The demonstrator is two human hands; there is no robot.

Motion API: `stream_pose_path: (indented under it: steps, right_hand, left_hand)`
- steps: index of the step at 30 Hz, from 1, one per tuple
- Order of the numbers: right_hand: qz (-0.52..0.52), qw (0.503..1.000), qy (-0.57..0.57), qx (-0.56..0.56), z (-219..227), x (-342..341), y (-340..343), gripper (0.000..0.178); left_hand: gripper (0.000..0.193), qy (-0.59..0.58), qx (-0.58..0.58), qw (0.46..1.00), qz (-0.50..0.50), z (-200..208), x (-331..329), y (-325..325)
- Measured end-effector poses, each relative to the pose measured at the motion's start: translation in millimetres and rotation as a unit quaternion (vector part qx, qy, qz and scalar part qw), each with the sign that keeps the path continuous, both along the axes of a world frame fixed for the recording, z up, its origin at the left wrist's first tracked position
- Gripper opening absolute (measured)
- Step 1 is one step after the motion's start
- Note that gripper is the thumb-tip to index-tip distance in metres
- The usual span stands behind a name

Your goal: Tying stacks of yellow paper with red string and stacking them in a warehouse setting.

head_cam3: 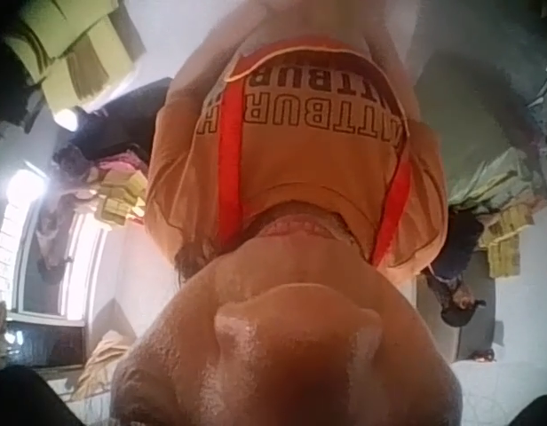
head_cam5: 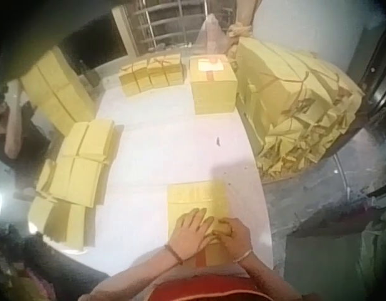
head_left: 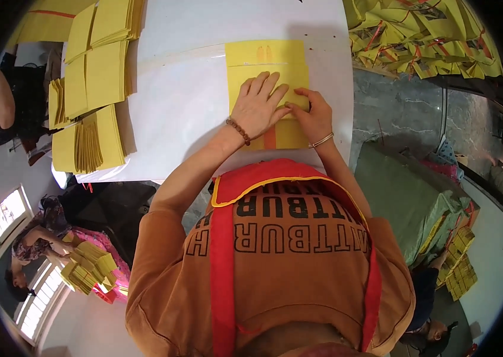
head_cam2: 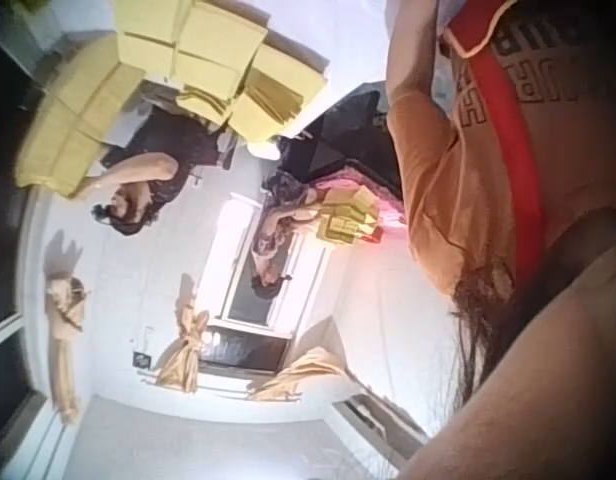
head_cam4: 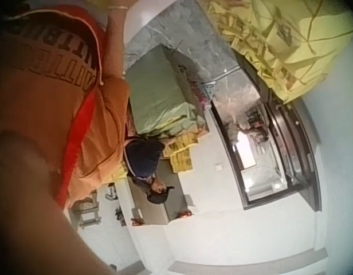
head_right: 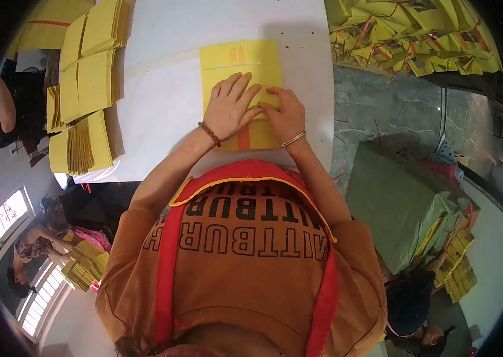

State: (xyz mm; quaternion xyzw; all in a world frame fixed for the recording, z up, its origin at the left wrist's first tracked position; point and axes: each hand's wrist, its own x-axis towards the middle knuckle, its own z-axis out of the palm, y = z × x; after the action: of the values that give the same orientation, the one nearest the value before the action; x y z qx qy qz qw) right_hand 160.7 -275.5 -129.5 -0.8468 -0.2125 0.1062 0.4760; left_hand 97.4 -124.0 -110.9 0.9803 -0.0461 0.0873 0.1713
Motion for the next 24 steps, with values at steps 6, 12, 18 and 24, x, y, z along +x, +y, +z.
stream_pose_path:
  steps: [6, 12, 18, 24]
  right_hand:
    - [0.016, 0.994, 0.110, -0.021, 9.1, 6.2, -6.0, 0.031]
    - [0.084, 0.961, -0.256, -0.069, 16.7, 0.2, 12.5, 0.038]
    - [0.171, 0.971, -0.146, -0.082, 1.3, -5.2, 25.7, 0.061]
    - [0.170, 0.950, -0.187, -0.186, -7.9, -6.7, 36.2, 0.067]
  left_hand:
    - [0.049, 0.014, 0.005, 1.000, 0.004, -12.9, -0.2, -0.4]
    - [0.046, 0.048, 0.004, 0.999, -0.016, -13.8, -1.9, 0.9]
    - [0.051, 0.039, -0.054, 0.998, -0.004, -15.2, -3.2, 1.9]
    - [0.042, 0.052, -0.660, 0.748, 0.042, -16.1, -4.6, 25.2]
